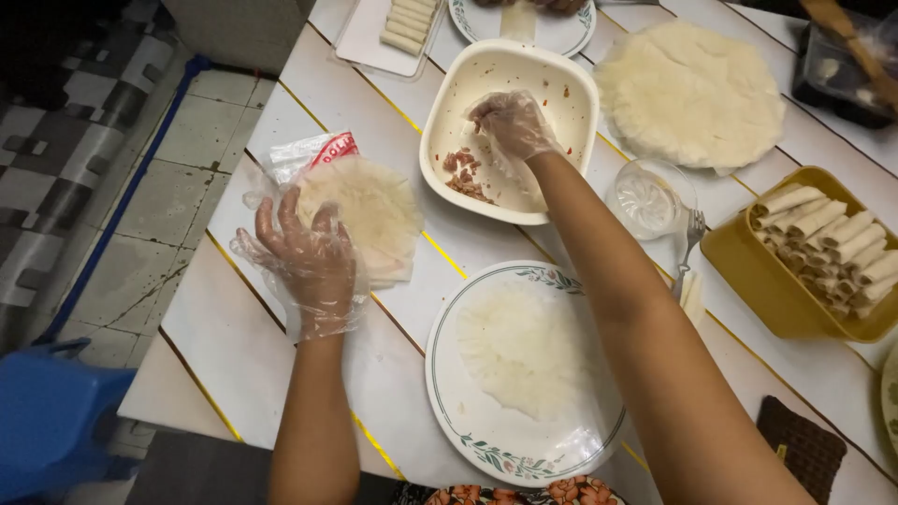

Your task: The person is manually preparing spring rolls by placing a portion of meat filling onto a wrapper and rolling it into a cylindrical shape.

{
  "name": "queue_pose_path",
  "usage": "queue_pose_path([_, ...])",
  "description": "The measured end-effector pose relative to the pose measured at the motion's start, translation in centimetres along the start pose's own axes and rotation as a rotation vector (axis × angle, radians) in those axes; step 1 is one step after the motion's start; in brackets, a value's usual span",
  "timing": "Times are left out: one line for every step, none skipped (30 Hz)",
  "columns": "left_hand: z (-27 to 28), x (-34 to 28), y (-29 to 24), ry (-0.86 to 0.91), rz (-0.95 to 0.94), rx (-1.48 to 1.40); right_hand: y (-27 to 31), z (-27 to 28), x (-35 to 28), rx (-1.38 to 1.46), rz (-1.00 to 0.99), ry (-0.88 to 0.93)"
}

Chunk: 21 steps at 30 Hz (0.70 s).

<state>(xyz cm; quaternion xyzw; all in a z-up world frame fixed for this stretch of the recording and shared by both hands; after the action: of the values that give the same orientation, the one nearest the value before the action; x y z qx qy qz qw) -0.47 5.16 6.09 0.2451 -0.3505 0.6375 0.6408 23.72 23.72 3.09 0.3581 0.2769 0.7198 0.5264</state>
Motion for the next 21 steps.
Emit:
queue_pose_path([0.1,0.0,0.0,0.0,-0.001,0.0,-0.2,-0.1,0.0,0.001,0.0,0.0])
queue_pose_path([0.1,0.0,-0.1,0.0,-0.002,-0.009,-0.8,-0.3,0.1,-0.044,-0.052,0.021])
queue_pose_path([0.2,0.0,-0.1,-0.001,-0.002,-0.02,-1.4,-0.5,0.1,-0.091,-0.104,0.042])
queue_pose_path([0.2,0.0,-0.2,-0.001,-0.003,-0.021,-0.7,-0.4,-0.1,-0.09,-0.104,0.041])
queue_pose_path([0.2,0.0,-0.2,0.001,0.004,-0.02,-0.2,-0.3,-0.3,-0.141,-0.136,0.037])
queue_pose_path([0.2,0.1,-0.1,0.003,0.011,-0.02,0.3,-0.2,-0.5,-0.192,-0.168,0.033])
queue_pose_path([0.1,0.0,-0.1,0.003,0.01,-0.018,0.1,0.0,-0.7,-0.19,-0.168,0.034])
queue_pose_path([0.0,0.0,-0.1,0.003,0.005,-0.01,-0.2,0.1,-0.9,-0.195,-0.187,0.038])
queue_pose_path([-0.1,0.0,-0.1,0.002,-0.001,-0.003,-0.6,0.3,-1.0,-0.201,-0.207,0.04])
queue_pose_path([0.0,0.0,-0.1,0.001,-0.003,-0.003,-0.1,0.4,-1.2,-0.2,-0.207,0.039])
queue_pose_path([-0.1,0.0,0.0,0.008,0.004,-0.006,0.3,0.6,-1.4,-0.211,-0.218,0.038])
queue_pose_path([-0.1,0.0,0.1,0.015,0.012,-0.009,0.7,0.7,-1.7,-0.222,-0.228,0.038])
queue_pose_path([-0.1,0.0,0.1,0.015,0.012,-0.009,-0.3,0.3,-1.5,-0.222,-0.228,0.038])
queue_pose_path([-0.1,0.0,0.1,0.015,0.011,-0.013,-1.2,0.0,-1.3,-0.181,-0.22,0.033])
queue_pose_path([-0.1,0.0,0.1,0.015,0.01,-0.017,-2.1,-0.4,-1.1,-0.14,-0.212,0.028])
queue_pose_path([0.0,0.0,0.0,0.015,0.011,-0.017,0.6,-0.7,-1.8,-0.14,-0.212,0.029])
queue_pose_path([0.0,0.0,0.0,0.016,0.009,-0.016,2.3,0.1,-2.8,-0.267,-0.365,-0.078])
queue_pose_path([0.1,0.1,-0.1,0.017,0.007,-0.014,4.2,0.9,-4.1,-0.395,-0.519,-0.184])
queue_pose_path([0.0,0.0,0.0,0.018,0.007,-0.015,1.5,1.0,-3.0,-0.396,-0.52,-0.183])
queue_pose_path([0.0,0.0,-0.1,0.011,-0.001,-0.008,-0.4,0.3,-1.2,-0.298,-0.369,-0.111])
queue_pose_path([0.0,0.0,-0.1,0.004,-0.009,-0.001,-2.1,-0.5,0.3,-0.199,-0.218,-0.037])
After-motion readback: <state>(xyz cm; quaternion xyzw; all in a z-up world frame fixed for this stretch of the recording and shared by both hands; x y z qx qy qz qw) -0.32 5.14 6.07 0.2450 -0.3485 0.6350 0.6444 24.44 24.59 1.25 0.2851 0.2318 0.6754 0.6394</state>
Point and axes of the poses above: each hand's wrist, its own x-axis towards the middle knuckle, its own z-axis out of the back of the hand, y = z × x, the point moved 8 cm from there along x, towards the middle knuckle, and after that the axes turned 6 degrees about -x, right-handed, at the moved point
